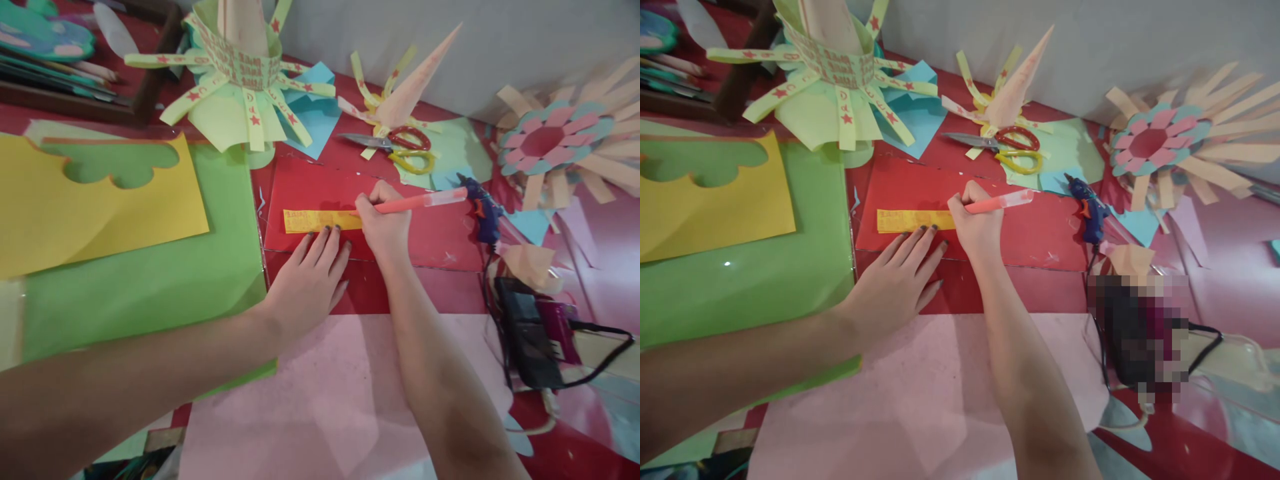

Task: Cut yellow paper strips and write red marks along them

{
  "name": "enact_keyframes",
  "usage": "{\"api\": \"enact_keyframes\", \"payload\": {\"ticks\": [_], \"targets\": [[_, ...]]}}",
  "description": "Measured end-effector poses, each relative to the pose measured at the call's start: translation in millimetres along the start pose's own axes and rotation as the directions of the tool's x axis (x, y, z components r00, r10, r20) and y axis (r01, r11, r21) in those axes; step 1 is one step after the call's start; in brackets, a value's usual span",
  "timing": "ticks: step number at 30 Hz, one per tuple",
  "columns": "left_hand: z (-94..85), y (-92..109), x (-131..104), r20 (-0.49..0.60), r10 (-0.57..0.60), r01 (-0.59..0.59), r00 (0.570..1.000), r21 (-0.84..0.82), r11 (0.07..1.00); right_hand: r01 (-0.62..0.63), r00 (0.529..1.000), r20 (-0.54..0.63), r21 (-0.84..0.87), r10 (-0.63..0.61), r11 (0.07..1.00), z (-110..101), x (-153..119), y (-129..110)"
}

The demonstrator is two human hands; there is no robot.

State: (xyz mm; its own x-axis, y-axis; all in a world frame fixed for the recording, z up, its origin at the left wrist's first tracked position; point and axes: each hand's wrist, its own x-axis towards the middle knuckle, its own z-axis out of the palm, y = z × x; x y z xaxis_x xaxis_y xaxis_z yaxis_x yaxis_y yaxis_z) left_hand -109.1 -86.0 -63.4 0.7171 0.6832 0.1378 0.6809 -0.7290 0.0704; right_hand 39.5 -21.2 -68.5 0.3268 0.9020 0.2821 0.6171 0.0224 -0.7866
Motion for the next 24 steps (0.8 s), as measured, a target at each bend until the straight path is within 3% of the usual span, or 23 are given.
{"api": "enact_keyframes", "payload": {"ticks": [24], "targets": [[-0.7,-0.6,-0.2,0.029,-0.009,0.01,1.0,-0.03,0.999,0.0,1.0,-0.026,0.023,0.001,1.0,0.1,-0.2,0.0]]}}
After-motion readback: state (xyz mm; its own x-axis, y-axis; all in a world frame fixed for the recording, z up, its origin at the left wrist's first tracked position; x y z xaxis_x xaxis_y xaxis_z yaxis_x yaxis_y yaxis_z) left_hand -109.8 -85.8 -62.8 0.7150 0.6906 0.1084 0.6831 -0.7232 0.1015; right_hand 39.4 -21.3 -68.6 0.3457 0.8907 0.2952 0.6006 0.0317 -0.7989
